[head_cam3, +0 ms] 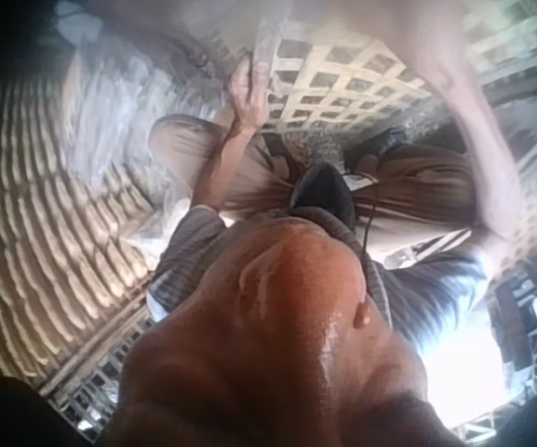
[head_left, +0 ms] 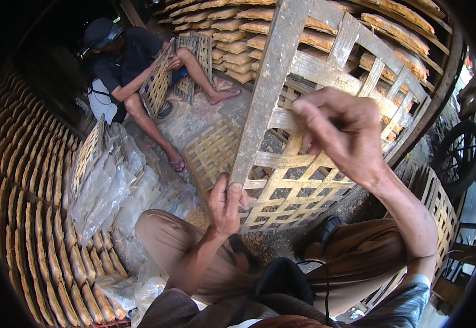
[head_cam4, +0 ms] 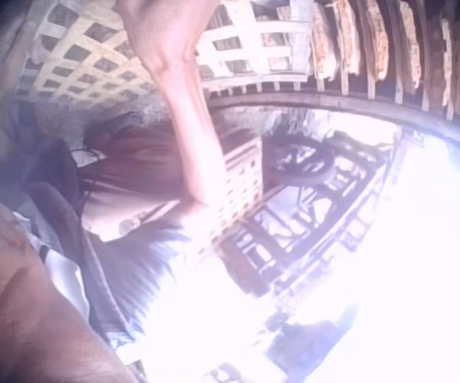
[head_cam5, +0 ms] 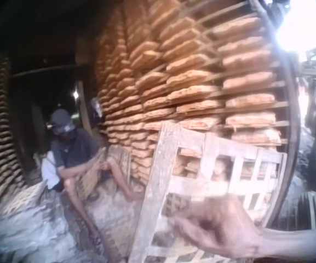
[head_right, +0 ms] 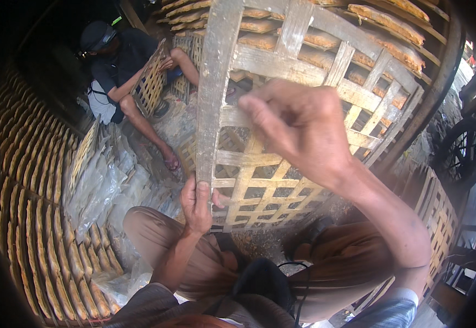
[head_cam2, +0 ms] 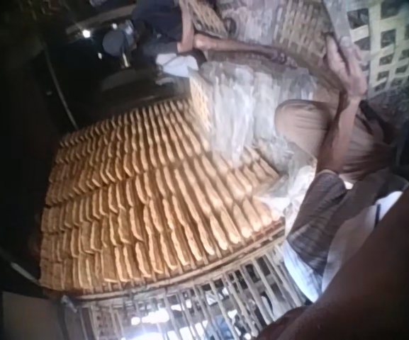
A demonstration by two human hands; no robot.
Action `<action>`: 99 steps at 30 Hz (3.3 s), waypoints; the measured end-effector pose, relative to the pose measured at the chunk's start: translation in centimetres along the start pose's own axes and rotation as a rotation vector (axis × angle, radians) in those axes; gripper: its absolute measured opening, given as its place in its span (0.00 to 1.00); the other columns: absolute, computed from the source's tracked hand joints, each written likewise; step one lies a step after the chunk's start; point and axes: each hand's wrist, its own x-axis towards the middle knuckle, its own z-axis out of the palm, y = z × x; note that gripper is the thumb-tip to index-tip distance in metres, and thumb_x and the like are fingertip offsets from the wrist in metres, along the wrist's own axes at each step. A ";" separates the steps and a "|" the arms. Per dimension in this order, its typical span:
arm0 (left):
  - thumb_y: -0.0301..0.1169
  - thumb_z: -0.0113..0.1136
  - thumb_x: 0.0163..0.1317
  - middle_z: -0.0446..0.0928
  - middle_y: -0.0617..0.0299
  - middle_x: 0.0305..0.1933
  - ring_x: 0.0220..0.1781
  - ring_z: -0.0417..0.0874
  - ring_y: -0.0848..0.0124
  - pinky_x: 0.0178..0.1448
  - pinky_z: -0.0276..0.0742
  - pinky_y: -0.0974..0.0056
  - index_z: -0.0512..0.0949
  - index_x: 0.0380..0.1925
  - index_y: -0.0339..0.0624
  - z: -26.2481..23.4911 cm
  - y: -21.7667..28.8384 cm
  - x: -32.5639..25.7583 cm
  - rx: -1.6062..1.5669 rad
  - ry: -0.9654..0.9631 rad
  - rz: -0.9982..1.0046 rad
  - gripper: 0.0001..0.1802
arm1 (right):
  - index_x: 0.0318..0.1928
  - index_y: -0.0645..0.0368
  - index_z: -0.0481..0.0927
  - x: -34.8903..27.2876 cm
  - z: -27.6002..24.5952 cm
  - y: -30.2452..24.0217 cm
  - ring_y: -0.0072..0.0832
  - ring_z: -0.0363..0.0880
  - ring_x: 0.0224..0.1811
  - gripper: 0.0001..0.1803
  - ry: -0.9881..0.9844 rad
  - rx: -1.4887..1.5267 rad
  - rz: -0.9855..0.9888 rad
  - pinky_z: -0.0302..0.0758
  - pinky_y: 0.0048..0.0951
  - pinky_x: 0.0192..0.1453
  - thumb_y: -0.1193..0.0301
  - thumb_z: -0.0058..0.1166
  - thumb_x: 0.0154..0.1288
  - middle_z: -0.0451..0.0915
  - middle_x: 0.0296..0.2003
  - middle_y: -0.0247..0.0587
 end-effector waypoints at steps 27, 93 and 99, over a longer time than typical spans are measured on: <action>0.33 0.69 0.71 0.87 0.52 0.36 0.27 0.90 0.67 0.28 0.90 0.64 0.84 0.44 0.33 -9.6 2.8 4.8 -0.250 0.384 0.002 0.13 | 0.32 0.49 0.77 -2.0 -6.9 6.9 0.12 0.60 0.13 0.18 0.411 0.039 0.523 0.56 0.17 0.18 0.53 0.60 0.78 0.65 0.16 0.23; 0.29 0.67 0.72 0.86 0.50 0.36 0.27 0.90 0.69 0.22 0.86 0.69 0.83 0.40 0.32 -7.9 3.0 4.3 -0.093 0.276 0.024 0.09 | 0.35 0.52 0.80 -3.0 -8.0 8.4 0.13 0.60 0.13 0.15 0.399 0.070 0.493 0.57 0.19 0.18 0.57 0.61 0.78 0.66 0.16 0.25; 0.28 0.68 0.71 0.87 0.50 0.37 0.27 0.89 0.69 0.23 0.87 0.68 0.83 0.42 0.31 -8.1 2.8 4.3 -0.163 0.283 0.001 0.09 | 0.34 0.52 0.80 -3.0 -7.9 8.4 0.13 0.61 0.13 0.16 0.405 0.040 0.513 0.58 0.19 0.18 0.57 0.61 0.78 0.66 0.16 0.25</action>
